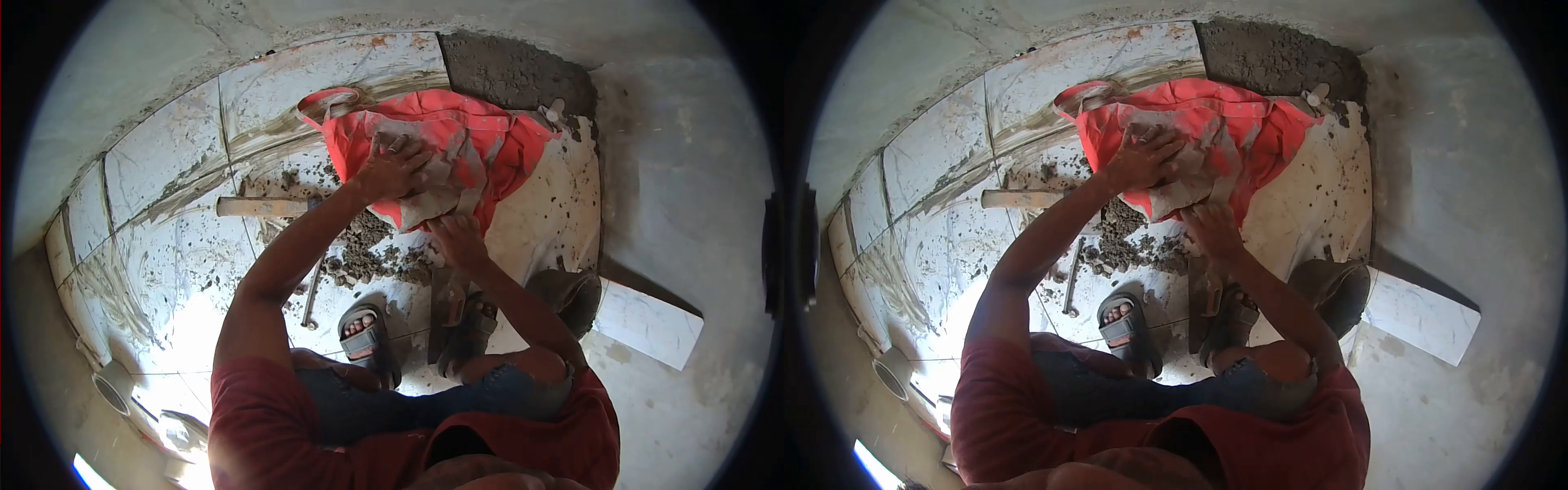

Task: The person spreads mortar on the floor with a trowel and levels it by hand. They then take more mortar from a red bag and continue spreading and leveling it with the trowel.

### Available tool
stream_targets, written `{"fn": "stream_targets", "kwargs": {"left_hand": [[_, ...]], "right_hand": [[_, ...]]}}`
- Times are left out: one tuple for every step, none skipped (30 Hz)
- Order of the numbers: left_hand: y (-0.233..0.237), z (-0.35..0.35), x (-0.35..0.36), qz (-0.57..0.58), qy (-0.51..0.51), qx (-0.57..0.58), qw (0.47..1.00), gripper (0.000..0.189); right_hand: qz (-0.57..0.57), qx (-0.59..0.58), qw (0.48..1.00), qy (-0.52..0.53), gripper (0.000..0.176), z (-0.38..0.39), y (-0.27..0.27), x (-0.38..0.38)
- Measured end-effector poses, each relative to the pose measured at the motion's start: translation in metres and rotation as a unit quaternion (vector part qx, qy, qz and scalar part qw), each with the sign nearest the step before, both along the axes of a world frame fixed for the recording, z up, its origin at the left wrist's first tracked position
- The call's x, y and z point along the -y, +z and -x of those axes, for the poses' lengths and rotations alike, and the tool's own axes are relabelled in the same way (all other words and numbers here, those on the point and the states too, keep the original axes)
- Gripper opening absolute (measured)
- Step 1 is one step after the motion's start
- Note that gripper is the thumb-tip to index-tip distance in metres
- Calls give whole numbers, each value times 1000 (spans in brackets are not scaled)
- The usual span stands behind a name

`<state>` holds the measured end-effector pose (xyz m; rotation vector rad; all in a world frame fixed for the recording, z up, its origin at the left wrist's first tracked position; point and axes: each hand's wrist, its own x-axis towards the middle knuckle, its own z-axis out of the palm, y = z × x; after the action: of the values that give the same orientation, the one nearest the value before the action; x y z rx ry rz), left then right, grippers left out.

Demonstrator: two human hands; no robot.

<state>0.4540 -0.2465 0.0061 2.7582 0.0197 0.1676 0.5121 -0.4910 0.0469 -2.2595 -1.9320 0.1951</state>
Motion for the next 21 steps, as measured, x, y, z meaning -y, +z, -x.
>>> {"fn": "stream_targets", "kwargs": {"left_hand": [[12,-1,-6,-38,-45,-42,997,54],[20,-4,-11,-77,-91,-80,990,56],[9,-2,-10,-76,-96,-75,990,56],[-15,2,-8,-51,-69,-33,996,57],[-30,-1,-9,-29,-37,13,999,58],[-32,-4,-9,-34,-36,26,998,58],[-30,-2,-6,-12,-24,10,1000,57],[-26,0,0,10,-17,-8,1000,57],[-28,3,5,7,-24,2,1000,57],[-26,1,7,-6,-20,-3,1000,57],[-26,1,10,-18,-17,-9,1000,57],[-18,5,17,-21,-21,0,1000,57],[-12,11,24,-18,-21,-54,998,57],[-9,16,29,-17,-21,-110,994,56],[3,21,33,0,-30,-174,984,56],[15,29,37,19,-38,-240,970,56],[2,44,47,-26,-16,-204,979,56],[-13,52,51,-71,11,-163,984,56],[-1,52,43,-77,14,-159,984,56],[26,55,34,-57,-4,-196,979,56],[40,55,28,-37,-24,-235,971,56]], "right_hand": [[9,9,1000,-1,40,-6,-7,-1],[17,21,1000,-4,37,-12,-12,-1],[20,26,999,-9,37,-13,-18,13],[27,-26,999,18,35,-12,-23,35],[29,-73,996,50,34,-13,-23,44],[26,-59,997,51,34,-13,-15,42],[66,-94,992,55,31,-14,-6,41],[104,-131,984,54,29,-14,4,40],[102,-121,986,47,29,-12,10,38],[162,-145,974,64,28,-15,14,33],[222,-171,956,80,27,-17,19,31],[219,-163,959,74,27,-16,28,30],[266,-225,932,100,25,-14,35,28],[308,-288,898,127,23,-11,37,26],[303,-288,900,123,23,-7,36,29],[325,-350,870,121,19,-3,31,33],[344,-408,838,118,16,-5,27,32],[337,-402,843,118,16,-12,37,20],[272,-422,856,125,17,-21,57,7],[207,-443,862,130,18,-32,69,0],[153,-438,886,29,21,-54,69,-2]]}}
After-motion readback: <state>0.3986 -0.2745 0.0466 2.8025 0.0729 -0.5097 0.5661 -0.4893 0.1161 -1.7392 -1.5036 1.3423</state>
